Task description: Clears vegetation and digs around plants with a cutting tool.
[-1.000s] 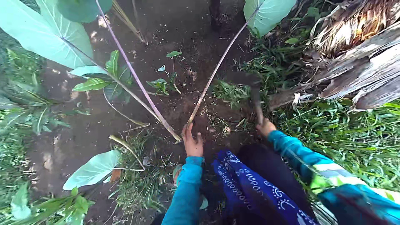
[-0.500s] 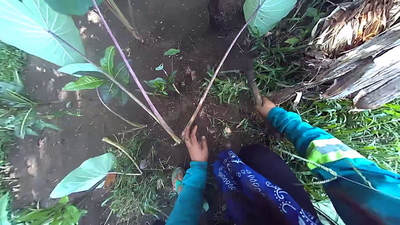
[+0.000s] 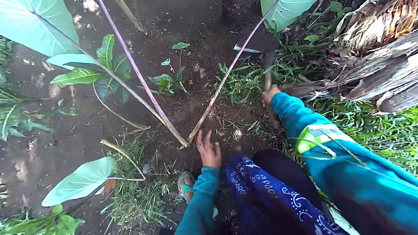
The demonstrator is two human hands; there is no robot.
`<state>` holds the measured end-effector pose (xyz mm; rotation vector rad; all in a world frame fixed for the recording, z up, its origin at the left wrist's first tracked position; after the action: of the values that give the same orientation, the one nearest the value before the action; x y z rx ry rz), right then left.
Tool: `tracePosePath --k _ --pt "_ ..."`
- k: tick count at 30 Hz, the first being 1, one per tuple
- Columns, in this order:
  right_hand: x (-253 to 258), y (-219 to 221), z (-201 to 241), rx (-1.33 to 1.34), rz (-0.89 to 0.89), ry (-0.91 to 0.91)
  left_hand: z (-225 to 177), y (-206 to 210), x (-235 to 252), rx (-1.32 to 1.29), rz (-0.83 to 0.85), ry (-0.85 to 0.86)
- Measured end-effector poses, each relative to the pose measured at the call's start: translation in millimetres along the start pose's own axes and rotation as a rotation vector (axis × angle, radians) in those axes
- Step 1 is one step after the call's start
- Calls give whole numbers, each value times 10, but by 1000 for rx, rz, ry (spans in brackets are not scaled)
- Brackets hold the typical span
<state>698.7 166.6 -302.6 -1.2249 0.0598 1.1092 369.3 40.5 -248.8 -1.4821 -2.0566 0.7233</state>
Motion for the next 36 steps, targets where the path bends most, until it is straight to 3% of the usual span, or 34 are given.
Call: tracePosePath --k 2,5,9,12,15,17,19,22,25,28,30,31,33,36 --pt "-127 170 -374 22 -176 -252 36 -10 55 -2 -1 -3" --pt "-469 7 -723 -116 120 -77 31 -84 43 4 -11 9" --pt "-142 -170 -97 66 -12 -48 46 -113 44 4 -44 12" --pt "-61 241 277 108 -2 -6 30 -96 30 24 -41 25" --pt "-495 505 -359 -57 142 -54 12 -192 69 36 -39 49" --pt "-628 179 -696 -147 189 -6 22 -286 97 25 -91 81" --pt "-485 -193 -781 -124 108 6 49 -344 117 25 -140 104" --pt "-56 -304 -393 38 -55 -3 84 -332 72 33 -124 72" --pt "129 144 170 96 -22 -5 106 -327 87 65 -142 79" --pt "-127 632 -482 36 -84 -276 219 -445 180 105 -174 67" --pt "-362 394 -815 -163 131 -117 248 -551 238 127 -227 58" --pt "-357 231 -847 -198 146 -100 255 -608 272 139 -259 58" --pt "-88 -12 -674 -137 25 -185 264 -677 326 175 -326 76" --pt "65 -1 132 12 46 -90 269 -698 325 246 -378 105"
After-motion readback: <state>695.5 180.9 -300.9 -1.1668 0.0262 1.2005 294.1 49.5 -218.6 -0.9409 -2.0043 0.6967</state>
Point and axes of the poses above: each hand's wrist, its own x-axis towards the middle knuckle, its own y-axis out of the palm, z = x × y, the point moved 9 cm from there along x, towards the middle knuckle, and after that the axes turned 15 degrees about -z, right-handed, at the moved point
